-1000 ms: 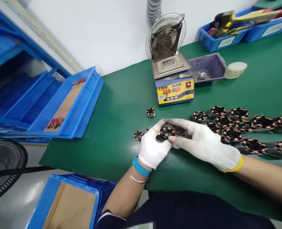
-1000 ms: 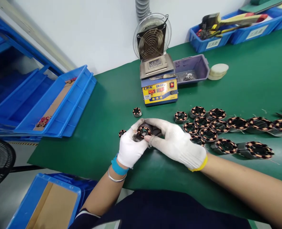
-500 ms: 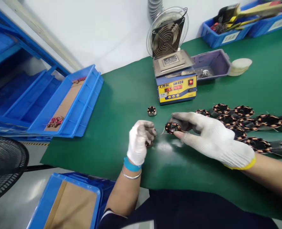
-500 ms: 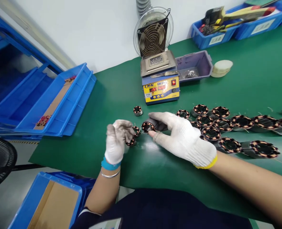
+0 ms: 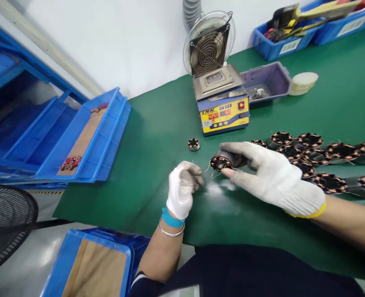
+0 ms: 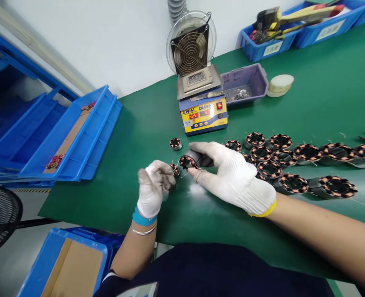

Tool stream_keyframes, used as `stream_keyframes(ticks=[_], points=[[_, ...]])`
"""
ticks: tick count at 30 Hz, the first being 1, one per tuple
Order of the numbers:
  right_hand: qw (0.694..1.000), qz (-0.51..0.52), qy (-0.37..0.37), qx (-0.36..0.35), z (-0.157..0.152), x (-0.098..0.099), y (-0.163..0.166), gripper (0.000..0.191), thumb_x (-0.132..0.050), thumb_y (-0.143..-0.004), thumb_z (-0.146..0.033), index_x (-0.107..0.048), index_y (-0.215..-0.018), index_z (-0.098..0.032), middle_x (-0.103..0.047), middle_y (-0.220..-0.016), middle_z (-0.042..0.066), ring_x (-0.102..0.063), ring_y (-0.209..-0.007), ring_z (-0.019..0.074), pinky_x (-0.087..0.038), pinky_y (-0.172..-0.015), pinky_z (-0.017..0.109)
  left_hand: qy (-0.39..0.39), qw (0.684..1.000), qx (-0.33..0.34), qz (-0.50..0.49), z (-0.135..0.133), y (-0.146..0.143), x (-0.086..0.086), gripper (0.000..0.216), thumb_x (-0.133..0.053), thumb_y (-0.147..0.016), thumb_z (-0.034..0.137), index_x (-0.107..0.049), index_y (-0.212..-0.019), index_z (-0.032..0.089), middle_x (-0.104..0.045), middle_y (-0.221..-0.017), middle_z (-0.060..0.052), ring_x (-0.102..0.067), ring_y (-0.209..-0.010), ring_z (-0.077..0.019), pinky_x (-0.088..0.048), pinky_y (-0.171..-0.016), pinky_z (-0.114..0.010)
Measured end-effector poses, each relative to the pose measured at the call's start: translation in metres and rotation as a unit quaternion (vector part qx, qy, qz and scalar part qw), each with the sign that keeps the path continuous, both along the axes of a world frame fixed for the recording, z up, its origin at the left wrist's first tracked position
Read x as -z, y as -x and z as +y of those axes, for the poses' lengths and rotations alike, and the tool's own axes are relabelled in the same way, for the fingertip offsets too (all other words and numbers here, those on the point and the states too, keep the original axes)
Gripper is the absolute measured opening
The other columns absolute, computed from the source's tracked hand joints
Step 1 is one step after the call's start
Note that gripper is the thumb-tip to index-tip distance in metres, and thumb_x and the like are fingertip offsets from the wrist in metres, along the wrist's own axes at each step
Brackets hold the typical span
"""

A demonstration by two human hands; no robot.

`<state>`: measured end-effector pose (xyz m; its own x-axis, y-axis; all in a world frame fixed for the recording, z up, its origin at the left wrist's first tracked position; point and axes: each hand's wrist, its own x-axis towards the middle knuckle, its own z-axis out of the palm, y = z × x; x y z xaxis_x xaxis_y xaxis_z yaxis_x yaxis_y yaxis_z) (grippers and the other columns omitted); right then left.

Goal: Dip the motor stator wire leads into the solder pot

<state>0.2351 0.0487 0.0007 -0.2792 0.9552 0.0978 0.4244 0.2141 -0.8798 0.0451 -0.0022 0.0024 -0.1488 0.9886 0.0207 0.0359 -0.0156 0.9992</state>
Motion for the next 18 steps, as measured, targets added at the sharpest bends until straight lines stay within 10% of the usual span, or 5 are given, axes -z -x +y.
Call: stream_keyframes(ticks=[8, 14, 18], points=[[0.999, -0.025, -0.014, 0.035, 0.018, -0.022, -0.008, 0.059, -0.068, -0.083, -0.042, -0.064, -0.138, -0.021, -0.068, -0.124, 0.010, -0.068, -0.105, 0.0276, -0.056, -0.099, 0.044, 0.000, 0.999, -0.046, -0.008, -0.002, -0.016, 0.003, 0.065, -0.048, -0.083, 0.083, -0.062, -0.082, 0.020, -0.063, -0.064, -0.002, -0.055, -0.050, -0.0129, -0.046, -0.048, -0.026], [0.929, -0.303, -0.145, 0.152, 0.128, -0.099, -0.010, 0.065, -0.061, -0.086, -0.050, -0.061, -0.144, -0.020, -0.064, -0.131, 0.013, -0.059, -0.123, 0.0362, -0.045, -0.103, 0.054, -0.027, 0.996, -0.009, 0.082, -0.006, -0.031, 0.016, 0.028, -0.059, -0.090, 0.049, -0.063, -0.085, 0.022, -0.070, -0.073, -0.004, -0.067, -0.060, -0.0175, -0.055, -0.055, -0.030], [0.882, -0.414, -0.177, 0.140, 0.199, -0.126, 0.004, 0.080, -0.043, -0.087, -0.059, -0.064, -0.129, 0.005, -0.059, -0.134, 0.021, -0.053, -0.129, 0.0330, -0.041, -0.102, 0.038, -0.098, 0.982, -0.002, 0.162, -0.007, -0.042, 0.019, 0.014, -0.071, -0.076, 0.030, -0.065, -0.085, 0.021, -0.068, -0.067, -0.001, -0.062, -0.053, -0.0167, -0.055, -0.055, -0.032]])
